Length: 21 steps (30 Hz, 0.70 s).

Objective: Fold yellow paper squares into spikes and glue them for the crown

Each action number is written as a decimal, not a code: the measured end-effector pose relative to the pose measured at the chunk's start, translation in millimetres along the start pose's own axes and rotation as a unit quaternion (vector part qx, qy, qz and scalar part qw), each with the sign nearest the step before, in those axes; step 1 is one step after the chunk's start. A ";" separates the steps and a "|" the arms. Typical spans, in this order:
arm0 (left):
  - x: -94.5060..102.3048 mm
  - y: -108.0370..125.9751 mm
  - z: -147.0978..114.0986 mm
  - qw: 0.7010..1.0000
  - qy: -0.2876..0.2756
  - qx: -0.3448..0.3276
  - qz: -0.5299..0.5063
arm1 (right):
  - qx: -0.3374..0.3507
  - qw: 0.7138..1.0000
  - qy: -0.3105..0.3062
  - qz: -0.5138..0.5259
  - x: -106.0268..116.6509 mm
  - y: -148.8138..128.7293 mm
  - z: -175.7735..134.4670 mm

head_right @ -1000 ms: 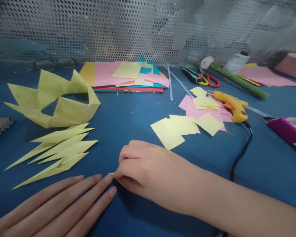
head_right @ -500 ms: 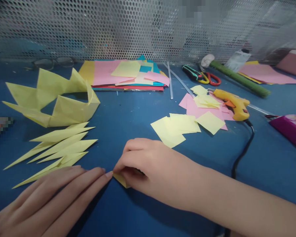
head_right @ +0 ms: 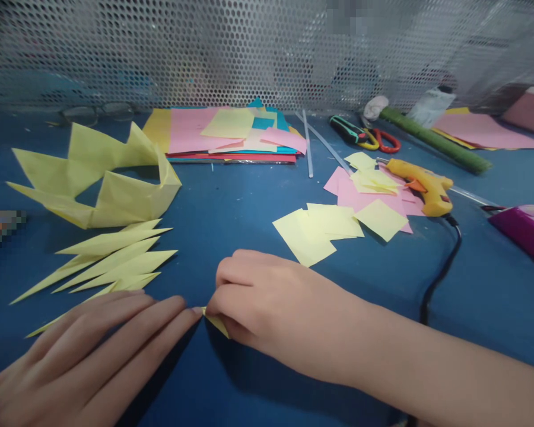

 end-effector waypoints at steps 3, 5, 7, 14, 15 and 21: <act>-0.2 0.1 1.0 1.000 -0.004 0.003 0.001 | 0.020 0.999 -0.014 -0.022 0.0 -2.6 0.3; 1.1 1.4 0.2 1.000 -0.008 -0.002 0.005 | 0.027 0.999 -0.019 -0.023 0.3 -3.3 0.6; 3.5 3.7 -1.6 1.000 -0.005 -0.013 0.009 | 0.027 0.999 -0.019 -0.021 0.6 -3.4 0.7; 4.9 7.5 -6.9 0.999 0.012 -0.031 0.020 | 0.027 0.999 -0.027 -0.023 0.1 -3.3 -0.2; 4.4 6.8 -6.9 0.999 0.011 -0.025 0.020 | 0.026 0.999 -0.028 -0.024 0.4 -3.4 -0.4; 2.7 2.7 -4.8 1.000 -0.008 0.008 0.003 | 0.017 1.000 -0.018 -0.010 1.5 -2.9 -0.2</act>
Point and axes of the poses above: each hand's wrist, its own z-axis towards the middle knuckle, its own x-axis out of the back of the hand, y = z × x, the point moved 6 cm from there along z, towards the middle knuckle, and after that the axes turned 8 degrees about y, right-handed, at the moved point
